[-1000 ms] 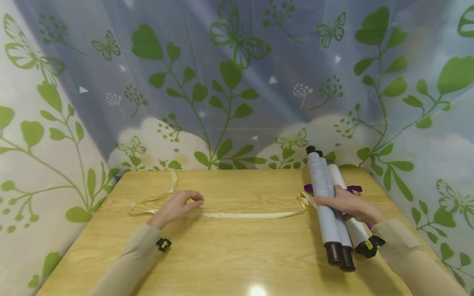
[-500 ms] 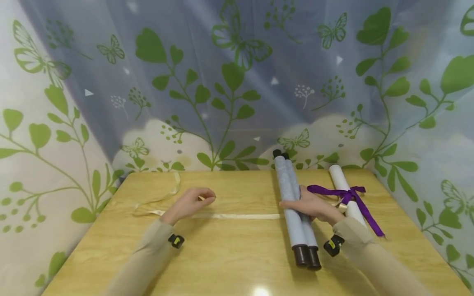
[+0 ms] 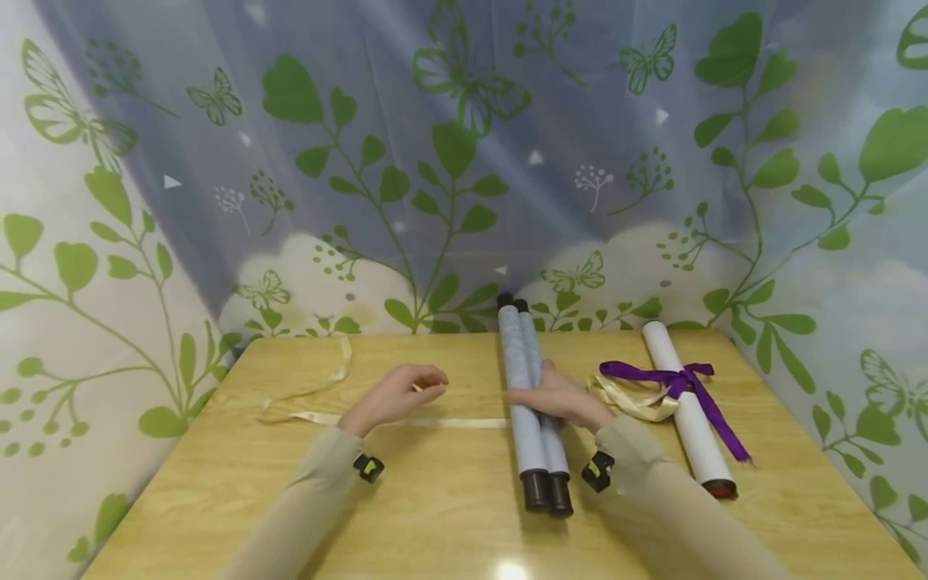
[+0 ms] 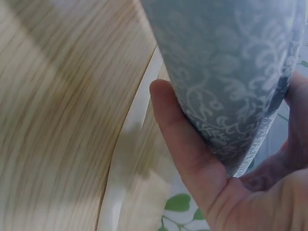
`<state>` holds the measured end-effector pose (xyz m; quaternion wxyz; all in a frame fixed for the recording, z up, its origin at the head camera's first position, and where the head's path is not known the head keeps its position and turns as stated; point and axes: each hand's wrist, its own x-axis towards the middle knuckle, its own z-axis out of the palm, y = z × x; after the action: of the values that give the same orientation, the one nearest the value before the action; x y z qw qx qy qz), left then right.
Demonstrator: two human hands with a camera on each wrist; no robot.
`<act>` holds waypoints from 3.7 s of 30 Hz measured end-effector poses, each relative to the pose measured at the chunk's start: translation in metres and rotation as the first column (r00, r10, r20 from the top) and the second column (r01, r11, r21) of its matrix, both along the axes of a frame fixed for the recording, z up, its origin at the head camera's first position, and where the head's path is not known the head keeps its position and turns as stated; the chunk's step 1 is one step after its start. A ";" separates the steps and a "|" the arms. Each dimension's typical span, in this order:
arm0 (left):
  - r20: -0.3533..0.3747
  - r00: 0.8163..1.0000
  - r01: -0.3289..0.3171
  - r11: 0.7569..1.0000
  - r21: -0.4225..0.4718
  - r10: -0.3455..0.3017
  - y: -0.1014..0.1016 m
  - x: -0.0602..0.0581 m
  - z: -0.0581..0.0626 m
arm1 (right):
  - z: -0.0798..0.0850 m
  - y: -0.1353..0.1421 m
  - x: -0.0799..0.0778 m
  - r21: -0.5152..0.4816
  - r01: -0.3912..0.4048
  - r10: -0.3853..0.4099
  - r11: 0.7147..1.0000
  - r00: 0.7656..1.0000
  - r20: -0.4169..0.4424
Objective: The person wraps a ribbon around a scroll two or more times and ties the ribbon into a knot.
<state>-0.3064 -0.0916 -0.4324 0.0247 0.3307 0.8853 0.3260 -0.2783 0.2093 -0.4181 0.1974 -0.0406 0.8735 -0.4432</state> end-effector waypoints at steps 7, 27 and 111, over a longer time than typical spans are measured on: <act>0.005 1.000 0.024 1.000 -0.017 -0.024 0.012 0.000 -0.003 | -0.003 -0.021 -0.003 -0.012 0.021 -0.021 1.000 1.000 -0.005; -0.017 1.000 0.010 1.000 -0.027 -0.010 0.048 0.013 -0.007 | -0.013 -0.070 -0.004 0.031 0.077 -0.072 0.997 0.988 -0.135; 0.063 0.987 -0.119 0.933 -0.341 0.149 0.019 -0.011 -0.017 | -0.033 -0.022 -0.032 0.570 -0.173 0.442 0.803 0.814 -0.376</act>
<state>-0.3173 -0.0724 -0.4489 0.0972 0.2457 0.9465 0.1854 -0.3099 0.1870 -0.4507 0.0439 -0.2445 0.9598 -0.1309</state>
